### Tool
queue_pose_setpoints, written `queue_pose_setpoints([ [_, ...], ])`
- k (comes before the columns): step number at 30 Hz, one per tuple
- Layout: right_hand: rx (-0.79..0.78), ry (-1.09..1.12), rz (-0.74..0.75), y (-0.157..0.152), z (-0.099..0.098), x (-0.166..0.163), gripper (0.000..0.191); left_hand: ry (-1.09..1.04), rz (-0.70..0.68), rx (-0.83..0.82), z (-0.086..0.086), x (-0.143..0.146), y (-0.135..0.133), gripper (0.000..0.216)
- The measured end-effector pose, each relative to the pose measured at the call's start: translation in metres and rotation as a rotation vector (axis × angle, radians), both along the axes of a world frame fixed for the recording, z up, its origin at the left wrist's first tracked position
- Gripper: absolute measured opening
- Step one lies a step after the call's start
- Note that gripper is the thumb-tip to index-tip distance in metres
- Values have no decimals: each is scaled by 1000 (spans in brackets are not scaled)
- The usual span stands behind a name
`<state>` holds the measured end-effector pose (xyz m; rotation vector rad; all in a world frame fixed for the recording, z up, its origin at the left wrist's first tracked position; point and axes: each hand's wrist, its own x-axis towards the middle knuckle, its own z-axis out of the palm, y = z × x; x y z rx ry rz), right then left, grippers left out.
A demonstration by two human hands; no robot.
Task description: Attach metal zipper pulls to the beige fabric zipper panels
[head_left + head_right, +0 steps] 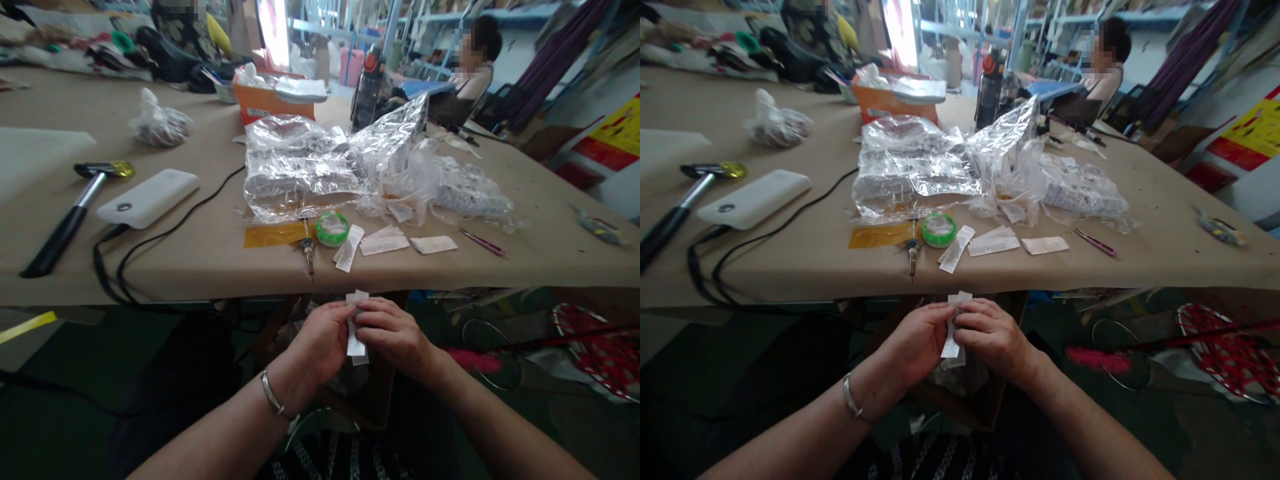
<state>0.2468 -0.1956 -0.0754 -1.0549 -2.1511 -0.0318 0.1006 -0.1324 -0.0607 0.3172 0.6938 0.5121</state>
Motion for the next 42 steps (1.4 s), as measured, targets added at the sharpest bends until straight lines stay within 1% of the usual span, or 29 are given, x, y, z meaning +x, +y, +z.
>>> queue_pose_setpoints([
  [7,-92,0,24,-7,-6,2,15,8,-89,13,1,-1,-5,6],
  [10,-122,19,31,-10,-3,5,19,16,-86,20,1,-2,-5,5],
  [11,-121,20,17,-9,-1,10,23,30,-86,22,2,-3,-5,6],
  [12,-116,21,-29,-8,2,17,28,54,-91,24,2,-3,-4,6],
  [13,-106,18,-117,-5,5,27,34,85,-102,27,2,-4,-4,7],
  [15,-72,-10,-400,3,9,53,41,154,-137,37,1,-6,-4,9],
  [17,-56,-98,-684,11,10,82,49,191,-157,52,-2,-7,-5,11],
  [18,-68,-162,-777,14,8,94,53,193,-161,59,-3,-7,-6,12],
  [19,-89,-228,-828,15,5,105,55,194,-166,63,-5,-7,-6,13],
  [20,-109,-281,-847,15,2,113,54,195,-169,65,-7,-7,-7,14],
  [21,-118,-318,-845,13,-1,118,51,199,-170,66,-8,-8,-8,14],
  [23,-85,-334,-819,7,-7,123,41,216,-172,65,-9,-9,-8,15],
  [26,18,-240,-779,-2,-10,126,27,235,-176,65,-7,-10,-8,15],
  [28,40,-144,-753,-4,-9,129,21,235,-180,66,-6,-10,-7,15],
  [30,30,-41,-731,-4,-7,133,18,223,-180,70,-6,-9,-7,14],
  [32,31,85,-734,-2,-4,132,15,208,-179,71,-7,-9,-7,14],
  [34,73,250,-759,-1,0,123,13,196,-176,66,-7,-9,-8,14],
  [36,121,415,-739,-2,4,103,8,191,-174,57,-4,-10,-8,13],
  [37,125,467,-693,-4,5,88,6,190,-173,48,-3,-10,-8,13],
  [39,74,470,-511,-8,7,54,8,179,-170,23,0,-10,-8,13],
  [42,-7,268,-179,-13,2,5,11,106,-101,12,1,-11,-7,13],
])
